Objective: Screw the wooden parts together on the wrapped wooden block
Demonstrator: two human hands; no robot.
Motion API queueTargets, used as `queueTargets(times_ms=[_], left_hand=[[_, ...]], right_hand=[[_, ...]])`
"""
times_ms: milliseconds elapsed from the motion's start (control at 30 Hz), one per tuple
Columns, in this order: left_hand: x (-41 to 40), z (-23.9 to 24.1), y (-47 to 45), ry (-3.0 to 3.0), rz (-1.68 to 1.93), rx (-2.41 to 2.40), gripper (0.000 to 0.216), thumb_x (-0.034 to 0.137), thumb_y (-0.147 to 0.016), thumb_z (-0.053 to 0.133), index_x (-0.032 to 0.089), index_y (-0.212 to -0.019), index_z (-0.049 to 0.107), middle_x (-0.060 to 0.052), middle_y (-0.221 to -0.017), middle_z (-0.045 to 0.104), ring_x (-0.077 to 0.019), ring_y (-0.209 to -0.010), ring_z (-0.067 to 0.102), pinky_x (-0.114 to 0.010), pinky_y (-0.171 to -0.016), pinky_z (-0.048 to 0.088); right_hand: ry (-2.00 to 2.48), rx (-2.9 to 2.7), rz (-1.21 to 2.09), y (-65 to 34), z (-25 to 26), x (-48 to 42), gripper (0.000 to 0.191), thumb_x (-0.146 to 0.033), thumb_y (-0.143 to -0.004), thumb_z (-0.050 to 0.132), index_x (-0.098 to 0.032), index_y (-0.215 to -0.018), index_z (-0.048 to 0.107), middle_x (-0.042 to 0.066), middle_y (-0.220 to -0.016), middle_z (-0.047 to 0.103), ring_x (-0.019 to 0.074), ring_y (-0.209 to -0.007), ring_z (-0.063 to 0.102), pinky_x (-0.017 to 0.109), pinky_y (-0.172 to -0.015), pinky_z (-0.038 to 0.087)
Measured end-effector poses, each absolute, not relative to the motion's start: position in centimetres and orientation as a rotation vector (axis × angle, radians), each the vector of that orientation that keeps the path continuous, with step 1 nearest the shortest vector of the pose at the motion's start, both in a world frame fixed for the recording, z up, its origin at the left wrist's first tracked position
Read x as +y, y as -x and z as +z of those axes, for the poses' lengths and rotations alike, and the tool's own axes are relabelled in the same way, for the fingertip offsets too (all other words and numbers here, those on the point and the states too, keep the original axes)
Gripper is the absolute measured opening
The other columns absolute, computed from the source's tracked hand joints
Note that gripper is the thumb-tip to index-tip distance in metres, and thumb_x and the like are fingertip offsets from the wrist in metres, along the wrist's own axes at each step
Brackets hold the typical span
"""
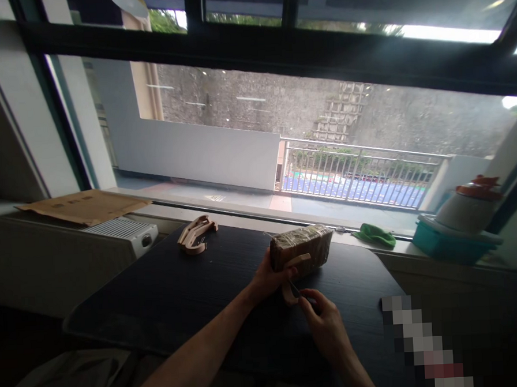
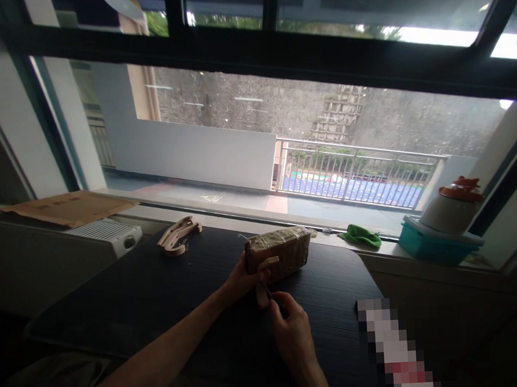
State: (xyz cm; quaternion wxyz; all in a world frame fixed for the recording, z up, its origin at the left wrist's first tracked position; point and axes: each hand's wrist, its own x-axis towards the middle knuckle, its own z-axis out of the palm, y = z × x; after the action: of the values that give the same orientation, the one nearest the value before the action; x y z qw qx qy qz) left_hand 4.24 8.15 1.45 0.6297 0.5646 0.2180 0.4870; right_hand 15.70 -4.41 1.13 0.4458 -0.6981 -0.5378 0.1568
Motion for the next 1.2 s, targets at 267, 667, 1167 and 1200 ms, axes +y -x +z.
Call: queueTargets(times_ms=[267, 667, 1167, 1200], left_hand=[[10.8, 0.3, -1.8, -1.488, 0.747, 0.325, 0.087, 0.016, -0.056, 0.078, 0.022, -0.131, 0.035, -0.008, -0.125, 0.052, -0.0301, -0.119, 0.044, -0.043, -0.099, 0.037], [10.4, -0.2, -1.9, -1.861, 0.86, 0.427, 0.1, 0.016, -0.057, 0.075, 0.02, -0.139, 0.019, -0.011, -0.127, 0.048, -0.0296, -0.119, 0.043, -0.043, -0.099, 0.038], [10.7, -1.1, -2.2, -1.839, 0.905, 0.386, 0.096, 0.018, -0.059, 0.076, 0.022, -0.137, 0.021, -0.009, -0.124, 0.049, -0.0275, -0.115, 0.047, -0.041, -0.095, 0.042], [10.7, -1.1, -2.2, -1.836, 0.903, 0.38, 0.096, 0.018, -0.059, 0.076, 0.022, -0.137, 0.021, -0.009, -0.125, 0.049, -0.0275, -0.115, 0.047, -0.041, -0.095, 0.042]], right_hand=[[1.795, -1.582, 0.107, -16.3, 1.0, -5.4, 0.022, -0.023, -0.079, 0.047, -0.02, -0.099, 0.058, 0.001, -0.078, 0.069, 0.0149, -0.065, 0.065, 0.022, -0.055, 0.046], [1.599, -1.956, -0.712, -17.7, -1.3, -5.1, 0.031, -0.019, -0.091, 0.037, -0.012, -0.112, 0.059, 0.006, -0.075, 0.065, 0.0135, -0.063, 0.062, 0.021, -0.05, 0.042], [1.793, -1.594, -0.032, -15.7, 0.5, -5.7, 0.034, -0.021, -0.081, 0.044, -0.022, -0.114, 0.052, 0.0, -0.082, 0.07, 0.0162, -0.067, 0.066, 0.024, -0.056, 0.047], [1.786, -1.639, -0.118, -15.7, 0.4, -5.7, 0.035, -0.018, -0.08, 0.043, -0.021, -0.113, 0.052, 0.0, -0.08, 0.07, 0.0157, -0.063, 0.065, 0.023, -0.054, 0.046]])
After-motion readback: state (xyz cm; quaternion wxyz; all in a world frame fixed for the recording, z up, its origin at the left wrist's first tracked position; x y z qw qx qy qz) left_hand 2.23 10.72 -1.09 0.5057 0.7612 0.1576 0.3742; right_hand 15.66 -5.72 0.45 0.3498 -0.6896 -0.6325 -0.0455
